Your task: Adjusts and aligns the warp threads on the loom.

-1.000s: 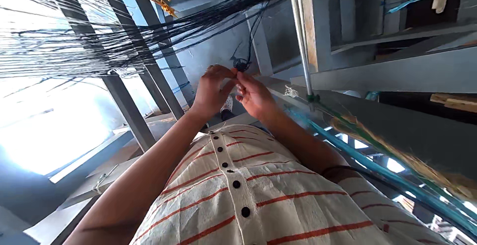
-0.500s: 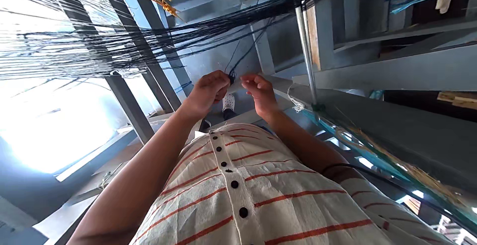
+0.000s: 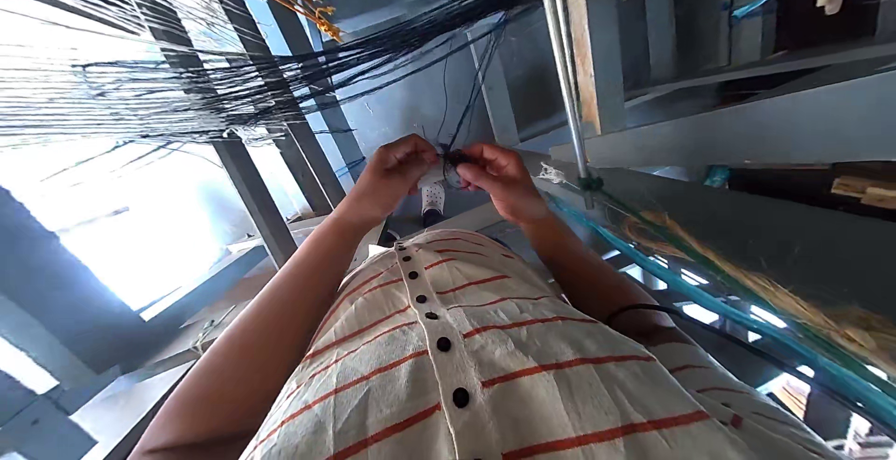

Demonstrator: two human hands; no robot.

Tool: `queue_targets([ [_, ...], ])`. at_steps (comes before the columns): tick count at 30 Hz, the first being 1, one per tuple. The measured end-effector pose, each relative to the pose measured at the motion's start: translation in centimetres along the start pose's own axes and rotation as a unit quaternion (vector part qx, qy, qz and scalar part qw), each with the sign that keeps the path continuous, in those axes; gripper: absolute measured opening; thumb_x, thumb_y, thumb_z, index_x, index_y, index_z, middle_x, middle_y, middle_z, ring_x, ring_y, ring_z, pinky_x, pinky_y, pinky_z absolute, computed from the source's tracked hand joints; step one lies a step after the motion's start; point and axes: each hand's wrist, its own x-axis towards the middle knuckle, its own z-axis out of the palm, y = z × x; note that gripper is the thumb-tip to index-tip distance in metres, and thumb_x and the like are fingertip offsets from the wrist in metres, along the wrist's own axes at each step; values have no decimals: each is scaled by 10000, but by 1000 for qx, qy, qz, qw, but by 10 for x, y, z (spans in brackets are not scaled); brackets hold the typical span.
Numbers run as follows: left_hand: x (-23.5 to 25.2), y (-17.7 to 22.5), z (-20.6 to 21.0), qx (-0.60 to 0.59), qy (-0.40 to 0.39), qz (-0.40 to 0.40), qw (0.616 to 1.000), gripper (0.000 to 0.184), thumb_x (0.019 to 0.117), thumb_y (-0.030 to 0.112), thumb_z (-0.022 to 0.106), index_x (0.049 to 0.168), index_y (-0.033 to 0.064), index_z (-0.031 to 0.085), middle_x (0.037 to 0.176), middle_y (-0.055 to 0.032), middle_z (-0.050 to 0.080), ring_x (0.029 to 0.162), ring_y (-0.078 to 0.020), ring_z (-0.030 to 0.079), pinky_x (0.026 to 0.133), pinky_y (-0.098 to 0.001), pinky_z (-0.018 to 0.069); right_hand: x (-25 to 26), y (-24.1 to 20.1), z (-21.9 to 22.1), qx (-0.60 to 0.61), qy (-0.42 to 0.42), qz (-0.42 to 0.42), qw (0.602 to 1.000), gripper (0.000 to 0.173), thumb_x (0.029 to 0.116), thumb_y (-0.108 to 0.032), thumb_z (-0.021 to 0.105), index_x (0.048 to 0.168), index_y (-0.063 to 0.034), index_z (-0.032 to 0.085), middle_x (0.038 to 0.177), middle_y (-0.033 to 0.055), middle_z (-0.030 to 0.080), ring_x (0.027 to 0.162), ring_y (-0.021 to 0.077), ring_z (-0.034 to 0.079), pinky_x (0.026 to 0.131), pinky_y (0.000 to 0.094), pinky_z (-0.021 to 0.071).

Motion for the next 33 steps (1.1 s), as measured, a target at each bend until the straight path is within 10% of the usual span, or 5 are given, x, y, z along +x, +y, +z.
queue_targets([
  [8, 1, 14, 13, -129, 52, -107, 984, 144, 1017, 45, 567, 933, 83, 678, 634, 91, 555, 455, 34, 394, 429, -128, 343, -18, -5, 3, -156, 22, -83, 984, 78, 976, -63, 650, 948, 6, 672, 820, -10, 627, 681, -18, 558, 626, 142, 493],
  [13, -3, 11, 9, -254, 136, -126, 949, 211, 1028, 95, 509, 910, 117, 683, 513, 120, 367, 395, 19, 285, 380, -143, 259, -27, -4, -10, -178, 32, -151, 972, 85, 954, -76, 673, 926, 2, 689, 987, 34, 623, 913, 60, 606, 808, 216, 547],
  [25, -7, 7, -12, -263, 218, -99, 934, 272, 1025, 109, 469, 790, 182, 584, 477, 116, 289, 383, -9, 259, 381, -175, 258, -48, -8, -57, -205, 271, -150, 928, 104, 1044, -184, 563, 1083, -118, 633, 797, -126, 566, 605, -41, 494, 569, 171, 462],
  [30, -15, 0, -15, -232, 212, -114, 943, 348, 1084, 235, 403, 939, 112, 694, 470, 127, 281, 369, 3, 252, 369, -167, 251, -50, -1, -43, -309, 222, -152, 912, 227, 1057, -149, 533, 1071, 53, 636, 864, 5, 619, 713, -41, 550, 686, 153, 503],
  [33, -20, -9, -15, -190, 222, -122, 949, 411, 1110, 262, 359, 983, 82, 705, 476, 122, 273, 375, -6, 245, 374, -176, 248, -44, 22, -41, -419, 156, -70, 891, 279, 1060, -161, 530, 1074, 83, 666, 880, 196, 668, 716, 253, 635, 680, 434, 551],
])
